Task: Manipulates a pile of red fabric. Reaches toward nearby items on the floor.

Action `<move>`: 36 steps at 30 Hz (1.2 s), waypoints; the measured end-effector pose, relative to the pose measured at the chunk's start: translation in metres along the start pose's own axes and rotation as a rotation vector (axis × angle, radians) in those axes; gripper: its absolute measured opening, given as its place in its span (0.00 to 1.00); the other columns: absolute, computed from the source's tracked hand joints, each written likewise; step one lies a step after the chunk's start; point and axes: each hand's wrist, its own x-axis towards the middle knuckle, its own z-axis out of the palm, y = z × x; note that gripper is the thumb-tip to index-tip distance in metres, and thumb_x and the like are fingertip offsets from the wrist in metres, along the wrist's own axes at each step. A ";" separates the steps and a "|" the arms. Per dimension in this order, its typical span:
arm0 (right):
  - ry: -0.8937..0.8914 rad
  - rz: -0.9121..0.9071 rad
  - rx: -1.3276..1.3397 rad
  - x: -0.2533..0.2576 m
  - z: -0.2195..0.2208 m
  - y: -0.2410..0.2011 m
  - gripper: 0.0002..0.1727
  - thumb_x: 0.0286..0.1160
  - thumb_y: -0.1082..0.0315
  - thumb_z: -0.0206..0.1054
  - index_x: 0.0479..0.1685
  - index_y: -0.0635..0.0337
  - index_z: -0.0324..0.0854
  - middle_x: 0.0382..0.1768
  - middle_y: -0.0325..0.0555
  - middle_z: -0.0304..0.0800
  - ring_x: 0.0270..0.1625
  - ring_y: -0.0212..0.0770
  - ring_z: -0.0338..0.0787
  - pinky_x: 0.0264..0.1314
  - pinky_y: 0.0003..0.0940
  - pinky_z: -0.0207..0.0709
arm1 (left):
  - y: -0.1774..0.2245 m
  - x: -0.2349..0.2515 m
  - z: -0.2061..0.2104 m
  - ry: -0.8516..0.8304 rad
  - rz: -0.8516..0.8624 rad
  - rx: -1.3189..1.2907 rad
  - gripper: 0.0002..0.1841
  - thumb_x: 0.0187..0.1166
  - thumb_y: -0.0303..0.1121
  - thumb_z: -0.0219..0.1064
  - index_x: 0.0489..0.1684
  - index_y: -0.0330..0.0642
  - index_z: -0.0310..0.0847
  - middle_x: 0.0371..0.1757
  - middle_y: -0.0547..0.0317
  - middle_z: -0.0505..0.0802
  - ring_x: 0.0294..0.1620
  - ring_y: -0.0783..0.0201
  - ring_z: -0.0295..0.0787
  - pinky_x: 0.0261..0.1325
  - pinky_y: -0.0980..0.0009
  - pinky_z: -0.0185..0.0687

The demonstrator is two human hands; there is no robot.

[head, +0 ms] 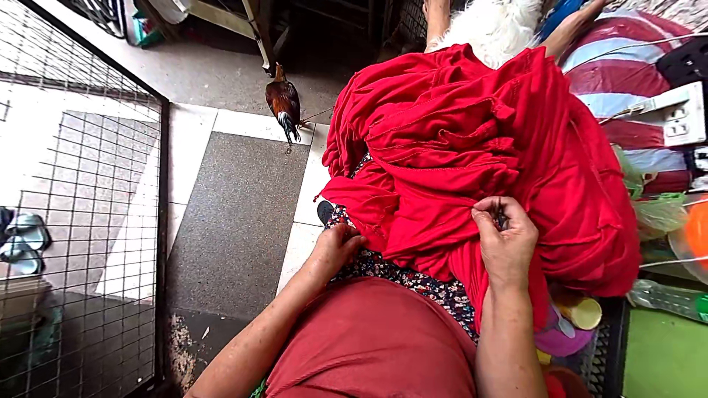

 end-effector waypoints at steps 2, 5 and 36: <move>0.065 -0.060 0.050 0.002 0.003 -0.003 0.03 0.73 0.78 0.65 0.38 0.70 0.82 0.36 0.40 0.82 0.40 0.18 0.79 0.45 0.10 0.72 | 0.004 0.005 0.006 -0.002 0.003 0.015 0.18 0.86 0.41 0.66 0.48 0.28 0.84 0.30 0.57 0.89 0.27 0.72 0.83 0.38 0.72 0.83; 0.113 -0.177 0.025 0.008 0.006 -0.008 0.04 0.73 0.78 0.64 0.37 0.72 0.82 0.35 0.44 0.80 0.39 0.21 0.78 0.44 0.10 0.70 | 0.003 0.013 0.014 0.030 0.035 -0.056 0.16 0.86 0.38 0.66 0.34 0.32 0.81 0.23 0.64 0.84 0.22 0.77 0.77 0.32 0.77 0.75; -0.708 0.388 0.151 -0.036 0.085 -0.039 0.12 0.81 0.72 0.66 0.50 0.75 0.86 0.47 0.61 0.92 0.54 0.47 0.91 0.64 0.42 0.80 | -0.022 0.008 -0.002 -0.053 0.071 -0.502 0.09 0.86 0.25 0.59 0.34 0.42 0.83 0.18 0.75 0.84 0.16 0.84 0.72 0.23 0.87 0.65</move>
